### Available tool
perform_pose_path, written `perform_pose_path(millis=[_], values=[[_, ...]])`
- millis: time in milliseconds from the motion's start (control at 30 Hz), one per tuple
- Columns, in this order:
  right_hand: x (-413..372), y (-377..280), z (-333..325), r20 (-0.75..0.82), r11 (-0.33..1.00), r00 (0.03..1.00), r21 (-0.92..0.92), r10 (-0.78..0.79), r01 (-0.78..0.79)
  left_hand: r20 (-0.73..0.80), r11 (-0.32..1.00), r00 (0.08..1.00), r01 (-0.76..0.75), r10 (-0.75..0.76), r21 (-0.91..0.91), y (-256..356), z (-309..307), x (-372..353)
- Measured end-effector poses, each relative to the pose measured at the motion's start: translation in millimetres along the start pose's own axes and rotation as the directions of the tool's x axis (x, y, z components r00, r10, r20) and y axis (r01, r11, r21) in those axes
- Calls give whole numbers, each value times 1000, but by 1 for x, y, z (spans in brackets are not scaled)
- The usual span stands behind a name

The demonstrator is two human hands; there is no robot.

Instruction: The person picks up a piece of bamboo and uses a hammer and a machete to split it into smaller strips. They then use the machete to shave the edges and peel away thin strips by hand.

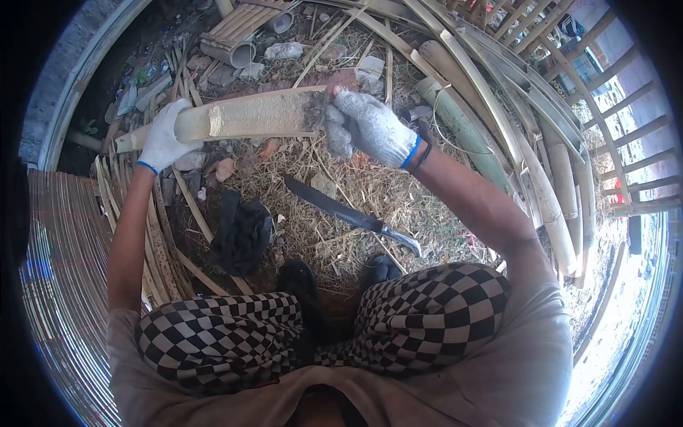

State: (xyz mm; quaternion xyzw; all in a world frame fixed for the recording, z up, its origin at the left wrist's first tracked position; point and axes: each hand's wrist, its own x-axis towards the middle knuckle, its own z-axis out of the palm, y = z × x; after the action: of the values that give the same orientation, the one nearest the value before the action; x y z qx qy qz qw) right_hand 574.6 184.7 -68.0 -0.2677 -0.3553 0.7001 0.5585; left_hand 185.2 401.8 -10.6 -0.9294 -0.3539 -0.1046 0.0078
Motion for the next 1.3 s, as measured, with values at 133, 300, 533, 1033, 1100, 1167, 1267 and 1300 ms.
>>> perform_pose_path(millis=[133, 300, 533, 1033, 1100, 1167, 1267, 1300], values=[[12, 2, 13, -7, 997, 999, -70, -31, 31, 30, 962, 978, -195, 205, -193, 97, -23, 23], [31, 0, 36, -85, 989, 991, -112, -102, 92, -61, 953, 956, -291, 286, -87, 157, -25, 45], [66, 5, 25, -48, 997, 996, -17, -71, 70, -323, 914, 872, -404, 369, -46, 177, -13, 56], [29, -56, 58, -133, 895, 991, -444, -13, -48, -400, 923, 840, -382, 366, 44, 172, -15, 49], [18, -52, 75, -243, 873, 970, -476, -14, -106, -336, 935, 875, -349, 349, 62, 174, -17, 40], [28, -42, 60, -167, 934, 980, -320, 109, -158, -326, 928, 874, -372, 361, 30, 172, -13, 33], [40, -18, 52, -124, 884, 989, -450, 82, -129, -351, 908, 850, -418, 392, 2, 179, -1, 21], [44, -7, 54, -106, 847, 994, -531, -22, -38, -361, 903, 840, -428, 405, 16, 177, 2, 17]])
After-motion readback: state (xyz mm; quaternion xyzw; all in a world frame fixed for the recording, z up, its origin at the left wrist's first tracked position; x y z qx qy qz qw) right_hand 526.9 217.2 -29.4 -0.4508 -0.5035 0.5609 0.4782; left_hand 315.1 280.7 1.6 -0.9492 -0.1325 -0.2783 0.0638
